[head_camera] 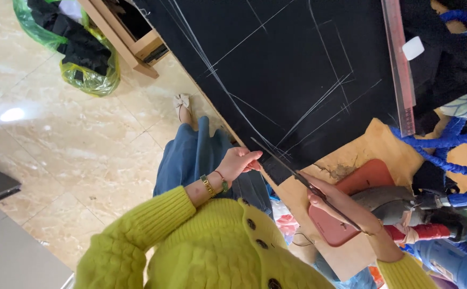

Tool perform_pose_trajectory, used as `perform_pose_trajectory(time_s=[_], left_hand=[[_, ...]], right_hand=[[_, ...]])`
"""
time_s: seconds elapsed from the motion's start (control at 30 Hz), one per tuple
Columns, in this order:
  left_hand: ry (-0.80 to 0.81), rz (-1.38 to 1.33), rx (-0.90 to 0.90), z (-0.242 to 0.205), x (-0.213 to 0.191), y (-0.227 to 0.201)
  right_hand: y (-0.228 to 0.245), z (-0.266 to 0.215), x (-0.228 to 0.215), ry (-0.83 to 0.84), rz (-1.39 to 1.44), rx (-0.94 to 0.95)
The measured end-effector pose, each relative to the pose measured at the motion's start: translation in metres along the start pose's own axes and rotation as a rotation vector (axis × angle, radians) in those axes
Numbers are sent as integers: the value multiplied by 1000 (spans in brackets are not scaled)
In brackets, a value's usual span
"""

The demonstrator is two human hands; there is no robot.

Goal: The person cuts a large piece of black fabric laid out on a wooden table using a pair of scissors. They follow white chalk lines drawn on the material, occasionally using a ruler to guide straight cuts. The person removes the cut pieces and adjusts the remaining fabric to continue cutting along the marked pattern.

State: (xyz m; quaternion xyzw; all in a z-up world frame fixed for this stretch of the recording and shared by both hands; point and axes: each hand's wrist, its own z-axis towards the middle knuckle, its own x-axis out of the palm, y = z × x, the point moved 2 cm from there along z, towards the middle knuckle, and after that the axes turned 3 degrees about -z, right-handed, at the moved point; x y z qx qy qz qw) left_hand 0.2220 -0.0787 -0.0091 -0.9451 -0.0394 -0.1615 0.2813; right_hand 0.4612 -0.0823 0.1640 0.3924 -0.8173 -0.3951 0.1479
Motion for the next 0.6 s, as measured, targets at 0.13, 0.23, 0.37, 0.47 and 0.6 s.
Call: perform_pose_trajectory(time_s=[0.13, 0.23, 0.37, 0.47, 0.6], left_hand=[[42, 48, 49, 3, 1, 1], [36, 70, 69, 5, 0, 6], [76, 100, 73, 4, -2, 3], [69, 87, 71, 7, 0, 4], [67, 75, 69, 4, -1, 2]], right_hand=[[25, 10, -3, 18, -52, 104], [32, 13, -3, 31, -66, 121], [18, 17, -4, 44, -51, 109], [8, 16, -3, 44, -28, 174], [-45, 14, -8, 64, -35, 171]])
